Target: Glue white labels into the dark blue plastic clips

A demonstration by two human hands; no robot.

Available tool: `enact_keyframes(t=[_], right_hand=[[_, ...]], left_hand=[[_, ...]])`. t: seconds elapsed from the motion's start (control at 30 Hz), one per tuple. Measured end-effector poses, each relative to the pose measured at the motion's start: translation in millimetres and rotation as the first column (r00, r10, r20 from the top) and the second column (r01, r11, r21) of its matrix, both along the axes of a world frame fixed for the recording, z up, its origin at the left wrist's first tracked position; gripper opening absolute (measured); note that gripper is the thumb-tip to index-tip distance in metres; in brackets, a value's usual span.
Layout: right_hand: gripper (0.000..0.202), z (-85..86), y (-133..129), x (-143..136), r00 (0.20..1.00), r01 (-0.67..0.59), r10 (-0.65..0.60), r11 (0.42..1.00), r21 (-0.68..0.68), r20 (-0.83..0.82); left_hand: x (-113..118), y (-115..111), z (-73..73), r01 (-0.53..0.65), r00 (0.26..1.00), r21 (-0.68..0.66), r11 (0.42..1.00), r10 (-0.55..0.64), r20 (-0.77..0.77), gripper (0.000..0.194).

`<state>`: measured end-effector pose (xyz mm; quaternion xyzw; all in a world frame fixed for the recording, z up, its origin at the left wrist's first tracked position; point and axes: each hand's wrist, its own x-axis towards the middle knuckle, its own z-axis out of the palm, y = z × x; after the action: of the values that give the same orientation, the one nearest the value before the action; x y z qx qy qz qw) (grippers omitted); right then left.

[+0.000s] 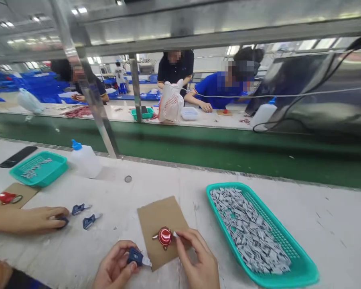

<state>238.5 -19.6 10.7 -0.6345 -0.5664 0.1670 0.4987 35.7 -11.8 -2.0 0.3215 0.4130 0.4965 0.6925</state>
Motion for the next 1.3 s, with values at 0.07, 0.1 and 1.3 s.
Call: enact_keyframes(t=[0.07,0.1,1.3], right_hand=[[0.013,5.0,1,-6,0.999,-0.025,0.025,1.0,0.01,0.022],[0.012,7.2,1,-8,0.998,-0.043,0.043,0.999,0.009,0.035],[0.019,22.9,2,-20,0.971,-0.134,0.158,0.981,-0.139,0.182]], left_hand=[[-3,-1,-2.2,0.023,1.0,-0.009,1.0,-0.023,0.011,0.039],[-5,-2,-2.3,0.034,0.999,-0.009,0.999,-0.034,0.001,0.037],[-22,8,14.3,0.599,0.786,-0.339,0.726,-0.451,0.422,0.041]])
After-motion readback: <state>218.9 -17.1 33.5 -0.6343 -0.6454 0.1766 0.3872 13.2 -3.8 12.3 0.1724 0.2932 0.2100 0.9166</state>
